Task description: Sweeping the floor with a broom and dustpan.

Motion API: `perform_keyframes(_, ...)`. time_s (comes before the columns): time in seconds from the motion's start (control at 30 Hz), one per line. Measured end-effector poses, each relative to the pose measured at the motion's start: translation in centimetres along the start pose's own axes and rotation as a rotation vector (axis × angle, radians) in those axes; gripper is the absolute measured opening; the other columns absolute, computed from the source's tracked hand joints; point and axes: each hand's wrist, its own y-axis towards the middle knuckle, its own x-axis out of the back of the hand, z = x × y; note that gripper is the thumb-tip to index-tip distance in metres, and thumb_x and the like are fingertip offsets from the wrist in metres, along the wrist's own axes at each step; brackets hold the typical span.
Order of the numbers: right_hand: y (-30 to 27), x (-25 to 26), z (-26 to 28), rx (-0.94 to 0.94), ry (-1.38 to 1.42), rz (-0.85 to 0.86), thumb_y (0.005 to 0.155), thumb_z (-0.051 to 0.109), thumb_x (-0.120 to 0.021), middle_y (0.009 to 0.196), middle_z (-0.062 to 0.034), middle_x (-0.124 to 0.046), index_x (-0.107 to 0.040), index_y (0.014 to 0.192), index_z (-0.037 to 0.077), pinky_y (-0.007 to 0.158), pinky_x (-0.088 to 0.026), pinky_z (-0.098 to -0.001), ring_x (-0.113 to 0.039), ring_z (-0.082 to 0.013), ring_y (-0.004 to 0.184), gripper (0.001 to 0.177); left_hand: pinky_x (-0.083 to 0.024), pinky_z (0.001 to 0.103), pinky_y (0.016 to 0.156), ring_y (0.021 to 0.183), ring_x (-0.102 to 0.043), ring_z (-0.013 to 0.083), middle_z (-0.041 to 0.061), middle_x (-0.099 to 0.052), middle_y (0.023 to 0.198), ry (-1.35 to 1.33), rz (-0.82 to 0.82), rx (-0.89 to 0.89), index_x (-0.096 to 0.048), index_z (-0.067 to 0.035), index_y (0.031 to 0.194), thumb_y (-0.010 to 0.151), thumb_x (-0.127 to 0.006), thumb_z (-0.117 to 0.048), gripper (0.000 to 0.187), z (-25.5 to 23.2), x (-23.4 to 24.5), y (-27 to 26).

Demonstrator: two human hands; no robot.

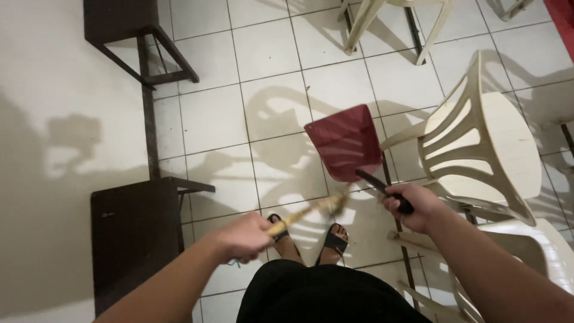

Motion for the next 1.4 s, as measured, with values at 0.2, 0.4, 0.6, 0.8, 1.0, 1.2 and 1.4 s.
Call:
perform_keyframes(0.2,-1.3,3.0,0.1,0.075,0.006,0.044,0.099,0.010,-0.052,0.083,-0.0082,-0.053,-0.047,0.104,-0.003,0.042,-0.042,-0.0165,-0.047,-0.0088,0.057,0.014,-0.039,0.036,0.042,0.047,-0.054,0.0201,0.012,-0.060,0.062,0.241,0.190,-0.076,-0.070,0.001,0.079,0.082,-0.064,-0.009,0.012,-1.6,-8.5,5.5)
perform_keyframes(0.4,-6.7,6.3,-4.1,0.089,0.116,0.011,0.099,0.009,-0.055,0.082,-0.0097,-0.054,-0.050,0.099,-0.005,0.042,-0.043,-0.0179,-0.050,-0.0103,0.059,0.015,-0.049,0.037,0.049,0.052,-0.063,0.0211,0.014,-0.070,0.067,0.465,0.182,-0.071,-0.072,0.001,0.076,0.082,-0.065,-0.014,0.019,0.4,-14.9,16.9)
perform_keyframes(0.6,-8.0,9.2,-7.1,0.044,0.152,-0.018,0.099,0.009,-0.054,0.080,-0.0080,-0.054,-0.050,0.094,-0.004,0.043,-0.043,-0.0181,-0.050,-0.0104,0.059,0.015,-0.040,0.040,0.040,0.044,-0.056,0.0220,0.013,-0.061,0.058,0.192,0.012,0.082,-0.064,0.002,0.066,0.081,-0.066,-0.007,0.018,0.0,-10.3,21.8)
perform_keyframes(0.8,-5.8,7.3,-5.9,0.040,0.033,-0.026,0.100,0.008,-0.053,0.081,-0.0076,-0.052,-0.048,0.098,-0.004,0.045,-0.044,-0.0191,-0.048,-0.0107,0.059,0.014,-0.035,0.037,0.037,0.041,-0.051,0.0201,0.012,-0.058,0.055,-0.079,-0.173,0.083,-0.065,0.002,0.066,0.081,-0.069,-0.005,0.017,0.6,-2.9,20.0)
perform_keyframes(1.0,0.0,1.9,-1.3,-0.060,-0.167,0.038,0.098,0.008,-0.052,0.082,-0.0083,-0.052,-0.047,0.098,-0.004,0.043,-0.043,-0.0177,-0.048,-0.0101,0.058,0.013,-0.041,0.038,0.040,0.045,-0.059,0.0231,0.015,-0.063,0.059,-0.108,-0.452,0.050,-0.071,0.006,0.079,0.084,-0.066,-0.010,0.018,1.3,1.3,10.9)
perform_keyframes(1.2,2.4,-7.3,2.4,-0.065,-0.379,0.094,0.098,0.007,-0.052,0.084,-0.0076,-0.052,-0.045,0.100,0.000,0.044,-0.043,-0.0162,-0.046,-0.0085,0.059,0.011,-0.043,0.038,0.044,0.050,-0.056,0.0207,0.011,-0.061,0.062,-0.386,-0.587,-0.018,-0.073,0.003,0.095,0.085,-0.063,-0.010,0.019,8.7,4.7,2.7)
perform_keyframes(1.4,5.4,-14.5,1.8,-0.142,-0.479,0.141,0.097,0.010,-0.053,0.083,-0.0056,-0.050,-0.046,0.103,-0.001,0.043,-0.042,-0.0154,-0.045,-0.0074,0.057,0.014,-0.045,0.036,0.044,0.046,-0.053,0.0172,0.007,-0.060,0.057,-0.465,-0.640,0.045,-0.075,-0.002,0.107,0.086,-0.066,-0.015,0.026,22.8,-0.6,-6.0)
